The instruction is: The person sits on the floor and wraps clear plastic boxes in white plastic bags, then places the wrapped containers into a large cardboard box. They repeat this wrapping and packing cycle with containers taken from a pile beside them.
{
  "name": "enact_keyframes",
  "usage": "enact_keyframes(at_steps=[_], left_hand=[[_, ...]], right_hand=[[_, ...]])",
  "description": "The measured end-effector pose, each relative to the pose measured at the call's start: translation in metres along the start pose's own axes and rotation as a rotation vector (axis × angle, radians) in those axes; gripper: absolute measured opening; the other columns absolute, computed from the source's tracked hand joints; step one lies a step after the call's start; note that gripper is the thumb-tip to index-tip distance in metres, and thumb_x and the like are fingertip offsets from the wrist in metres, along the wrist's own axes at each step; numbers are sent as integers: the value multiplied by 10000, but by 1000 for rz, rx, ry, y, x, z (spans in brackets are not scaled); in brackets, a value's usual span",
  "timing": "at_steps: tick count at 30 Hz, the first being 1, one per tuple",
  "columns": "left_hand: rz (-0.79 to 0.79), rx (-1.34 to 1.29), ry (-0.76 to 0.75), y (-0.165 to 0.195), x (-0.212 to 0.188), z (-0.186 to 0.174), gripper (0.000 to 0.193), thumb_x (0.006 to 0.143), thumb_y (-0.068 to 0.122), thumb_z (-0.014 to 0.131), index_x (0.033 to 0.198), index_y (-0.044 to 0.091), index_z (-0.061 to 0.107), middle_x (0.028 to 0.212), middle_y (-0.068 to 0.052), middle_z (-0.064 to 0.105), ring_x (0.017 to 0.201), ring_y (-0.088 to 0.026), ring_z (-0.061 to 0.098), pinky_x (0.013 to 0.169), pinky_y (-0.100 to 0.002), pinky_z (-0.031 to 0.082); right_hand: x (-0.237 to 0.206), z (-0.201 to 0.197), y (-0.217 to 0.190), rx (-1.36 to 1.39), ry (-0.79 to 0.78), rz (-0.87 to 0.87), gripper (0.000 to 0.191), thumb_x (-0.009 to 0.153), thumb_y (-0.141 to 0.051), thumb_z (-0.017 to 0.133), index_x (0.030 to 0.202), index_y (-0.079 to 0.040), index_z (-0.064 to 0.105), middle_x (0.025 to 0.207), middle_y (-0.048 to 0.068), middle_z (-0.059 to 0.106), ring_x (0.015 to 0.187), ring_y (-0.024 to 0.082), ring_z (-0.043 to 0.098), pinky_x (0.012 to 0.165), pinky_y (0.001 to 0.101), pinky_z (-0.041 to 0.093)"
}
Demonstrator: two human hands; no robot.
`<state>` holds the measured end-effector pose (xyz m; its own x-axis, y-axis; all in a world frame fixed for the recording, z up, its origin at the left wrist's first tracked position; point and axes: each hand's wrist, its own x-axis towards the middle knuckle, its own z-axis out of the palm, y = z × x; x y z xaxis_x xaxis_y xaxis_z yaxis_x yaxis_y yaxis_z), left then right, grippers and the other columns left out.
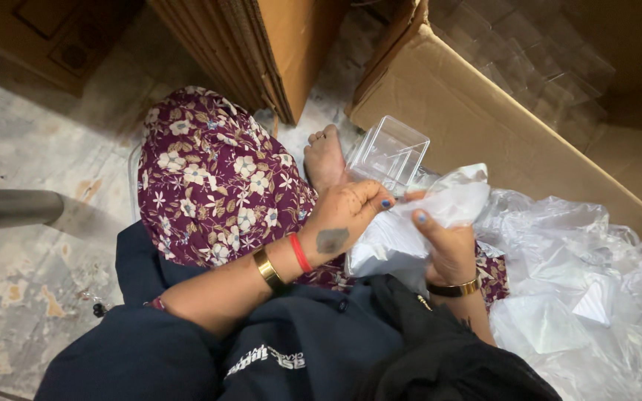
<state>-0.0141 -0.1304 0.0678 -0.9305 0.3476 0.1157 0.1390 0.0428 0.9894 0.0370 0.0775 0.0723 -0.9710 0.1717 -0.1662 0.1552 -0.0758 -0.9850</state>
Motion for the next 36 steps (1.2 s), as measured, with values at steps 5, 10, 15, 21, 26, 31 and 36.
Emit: enact_keyframes(at_steps=[5,10,15,21,26,31,36], left_hand=[[-27,-57,-45,11,0,-5,219,923,247,715,983,39,682,791,-117,699,709,-180,658,647,-332,516],[-44,-37,-60,16,3,-4,190,962,237,676,968,48,693,804,-102,711,709,-168,681,665,-311,523],[-161,27,-92,1,-2,6,229,1024,250,645,966,35,696,768,-128,682,677,-188,622,669,-313,506],[-148,-314,-93,-41,2,22,256,1083,258,570,1065,46,713,841,-8,699,817,-75,597,743,-267,517],[-544,-1222,125,-79,48,14,158,1083,214,597,1074,58,626,857,15,640,777,-114,618,677,-264,517],[-566,-1363,-78,-106,90,23,133,990,183,598,972,62,650,759,8,606,678,-126,612,604,-321,558],[-444,-779,72,-168,164,57,155,904,-13,663,1041,50,626,860,-18,619,717,-125,575,590,-287,468]], right_hand=[[0,-9,14,117,207,32,372,882,-136,824,1194,-47,641,1034,30,700,945,137,652,872,301,528],[-1,-9,18,39,107,-26,255,930,-107,803,1120,7,677,1031,58,727,972,153,661,894,290,512],[2,-17,37,152,191,7,357,937,-200,820,1186,-14,644,1055,47,689,951,147,628,871,311,511],[-2,-51,40,482,-157,193,689,881,-366,803,1401,-25,506,1301,157,647,1165,268,641,984,439,507],[8,-64,31,618,-355,363,786,843,-244,781,1482,14,403,1422,203,569,1276,330,610,1066,494,490],[56,-99,58,277,-71,496,572,888,-222,767,1346,62,575,1224,189,678,1062,301,679,939,487,554],[156,-121,104,-877,485,316,386,973,-264,775,1149,74,711,1022,212,738,893,287,669,798,426,519]])
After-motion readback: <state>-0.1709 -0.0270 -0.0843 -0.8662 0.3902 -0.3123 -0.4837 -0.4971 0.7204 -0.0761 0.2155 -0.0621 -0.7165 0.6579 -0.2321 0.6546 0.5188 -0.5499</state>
